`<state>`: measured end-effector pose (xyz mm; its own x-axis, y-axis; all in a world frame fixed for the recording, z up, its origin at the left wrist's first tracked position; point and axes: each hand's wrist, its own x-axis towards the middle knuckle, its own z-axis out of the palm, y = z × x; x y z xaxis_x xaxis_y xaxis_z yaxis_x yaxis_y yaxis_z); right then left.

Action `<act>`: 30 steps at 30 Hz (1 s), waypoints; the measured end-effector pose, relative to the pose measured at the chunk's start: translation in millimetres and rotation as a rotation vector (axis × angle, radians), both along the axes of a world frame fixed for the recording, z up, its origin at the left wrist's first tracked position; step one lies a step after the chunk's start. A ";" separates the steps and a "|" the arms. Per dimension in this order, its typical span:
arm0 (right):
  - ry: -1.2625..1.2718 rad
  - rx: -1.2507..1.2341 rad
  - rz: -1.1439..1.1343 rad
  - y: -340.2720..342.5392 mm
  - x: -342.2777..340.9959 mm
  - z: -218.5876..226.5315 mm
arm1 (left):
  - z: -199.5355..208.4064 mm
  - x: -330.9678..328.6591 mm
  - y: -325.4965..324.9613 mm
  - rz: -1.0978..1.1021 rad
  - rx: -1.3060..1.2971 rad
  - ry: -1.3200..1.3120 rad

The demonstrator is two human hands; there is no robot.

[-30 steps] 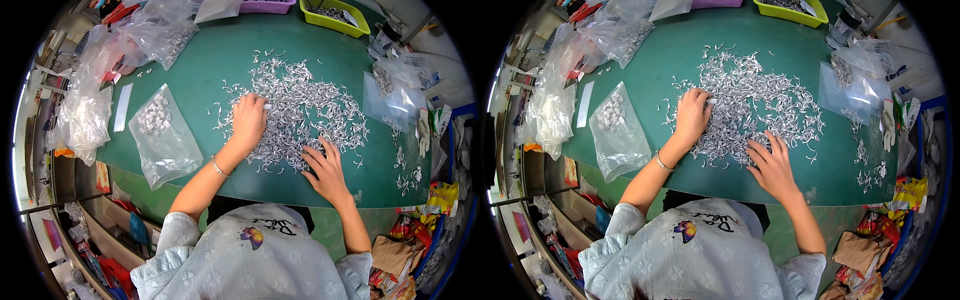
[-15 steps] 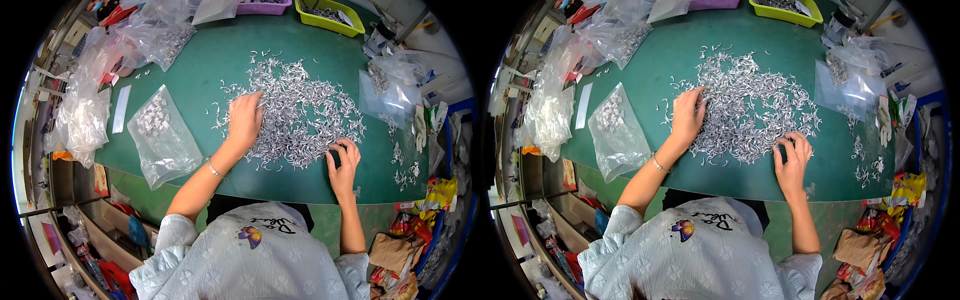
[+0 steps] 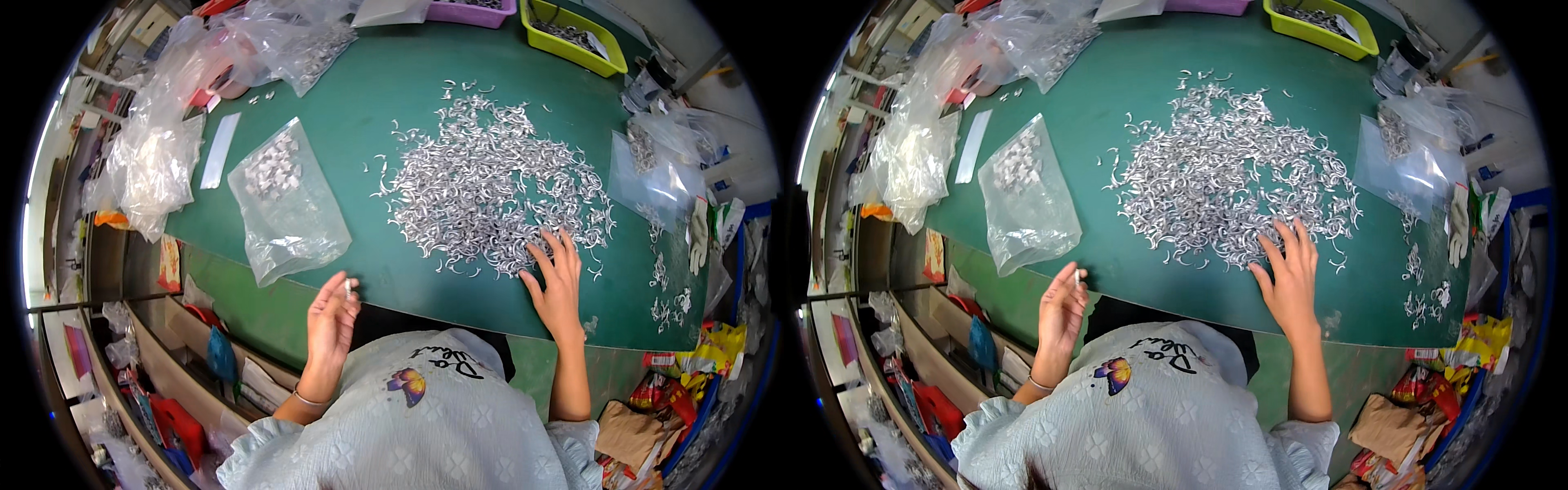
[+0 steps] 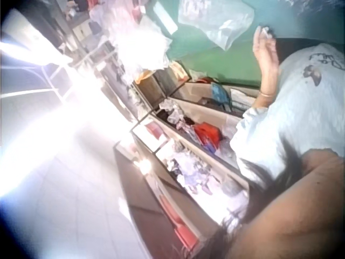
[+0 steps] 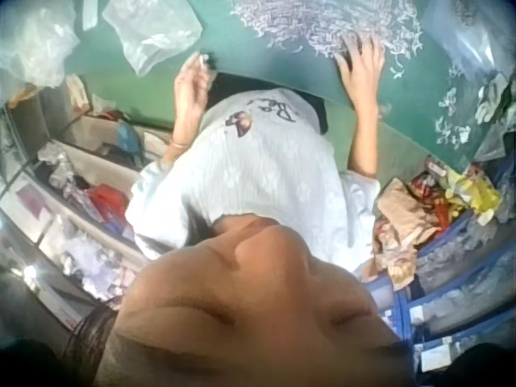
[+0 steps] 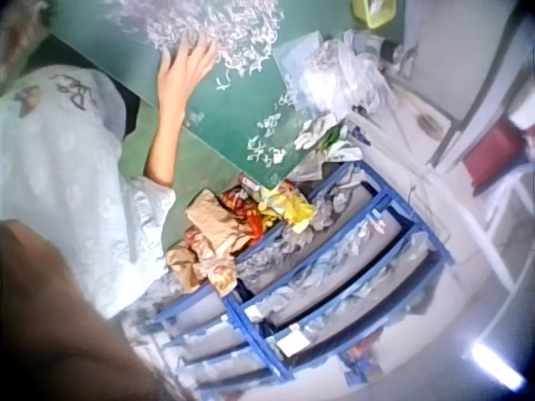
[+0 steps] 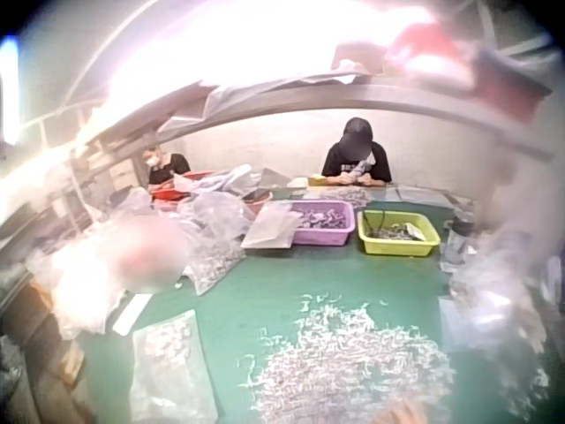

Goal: The person sorts through a large pile of crescent-shaped metal parts on a green work table and places them into plastic bags by hand.

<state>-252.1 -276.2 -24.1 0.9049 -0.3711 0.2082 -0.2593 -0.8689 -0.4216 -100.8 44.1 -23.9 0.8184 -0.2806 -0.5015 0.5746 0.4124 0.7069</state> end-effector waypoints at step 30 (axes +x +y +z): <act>0.412 0.303 -0.199 120.4 -172.5 -56.8 | -7.5 -24.4 -26.0 -0.200 0.180 -0.693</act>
<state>-424.6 -155.8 -80.8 0.7954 -0.5315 -0.2913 -0.6026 -0.6419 -0.4742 -125.2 18.1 -31.5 0.9056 -0.4199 0.0593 0.0240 0.1904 0.9814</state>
